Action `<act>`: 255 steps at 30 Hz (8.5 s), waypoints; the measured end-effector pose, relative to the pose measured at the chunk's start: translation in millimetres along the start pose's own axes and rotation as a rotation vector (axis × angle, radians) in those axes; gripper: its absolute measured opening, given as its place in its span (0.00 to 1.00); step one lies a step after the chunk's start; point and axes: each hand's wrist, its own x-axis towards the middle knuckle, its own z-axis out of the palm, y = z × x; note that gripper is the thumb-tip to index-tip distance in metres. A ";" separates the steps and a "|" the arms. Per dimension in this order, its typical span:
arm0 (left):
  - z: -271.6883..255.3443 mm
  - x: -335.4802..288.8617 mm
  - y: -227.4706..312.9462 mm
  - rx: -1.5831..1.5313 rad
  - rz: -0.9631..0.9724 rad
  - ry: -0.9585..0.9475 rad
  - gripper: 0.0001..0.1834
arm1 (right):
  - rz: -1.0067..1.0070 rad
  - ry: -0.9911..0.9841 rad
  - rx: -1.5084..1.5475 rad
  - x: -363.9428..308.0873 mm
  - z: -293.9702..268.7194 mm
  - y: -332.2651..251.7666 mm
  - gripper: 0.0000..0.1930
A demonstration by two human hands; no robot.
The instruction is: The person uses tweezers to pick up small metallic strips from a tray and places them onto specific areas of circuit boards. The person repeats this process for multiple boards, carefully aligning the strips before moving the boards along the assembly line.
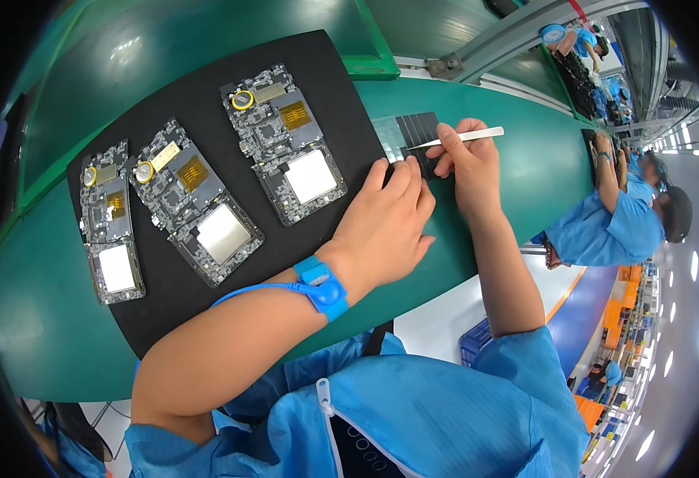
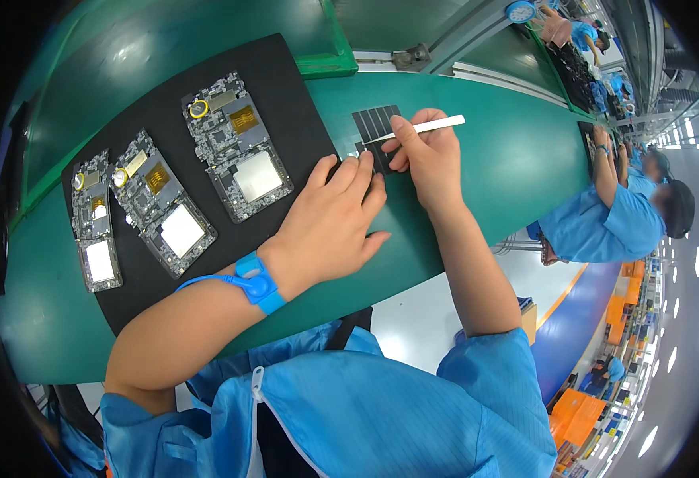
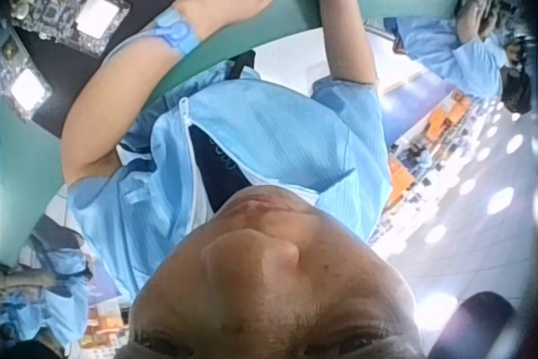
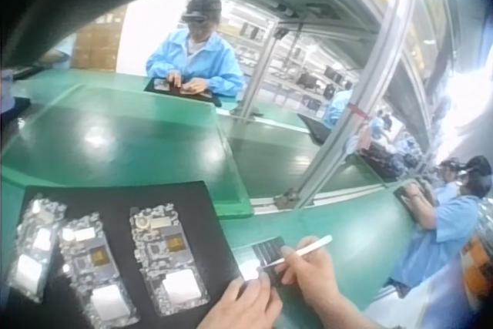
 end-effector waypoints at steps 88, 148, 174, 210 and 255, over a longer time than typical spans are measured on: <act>-104.1 -207.6 -31.3 0.326 -0.641 0.177 0.24 | -0.147 -0.450 0.199 -110.2 246.9 -47.0 0.12; 37.4 73.8 4.6 -1.705 -0.486 -0.254 0.35 | 0.050 0.641 -1.043 65.2 -312.8 59.5 0.19; -5.8 -3.8 -56.1 -0.017 0.122 -0.103 0.28 | 0.038 0.005 0.019 13.5 4.7 23.0 0.15; -126.0 -41.9 -243.4 0.724 -0.230 -0.412 0.08 | 0.047 0.029 0.575 20.8 6.6 38.9 0.14; -47.4 -106.1 -53.0 0.427 -0.126 0.118 0.19 | 0.039 -0.363 0.259 -13.0 161.0 -5.0 0.16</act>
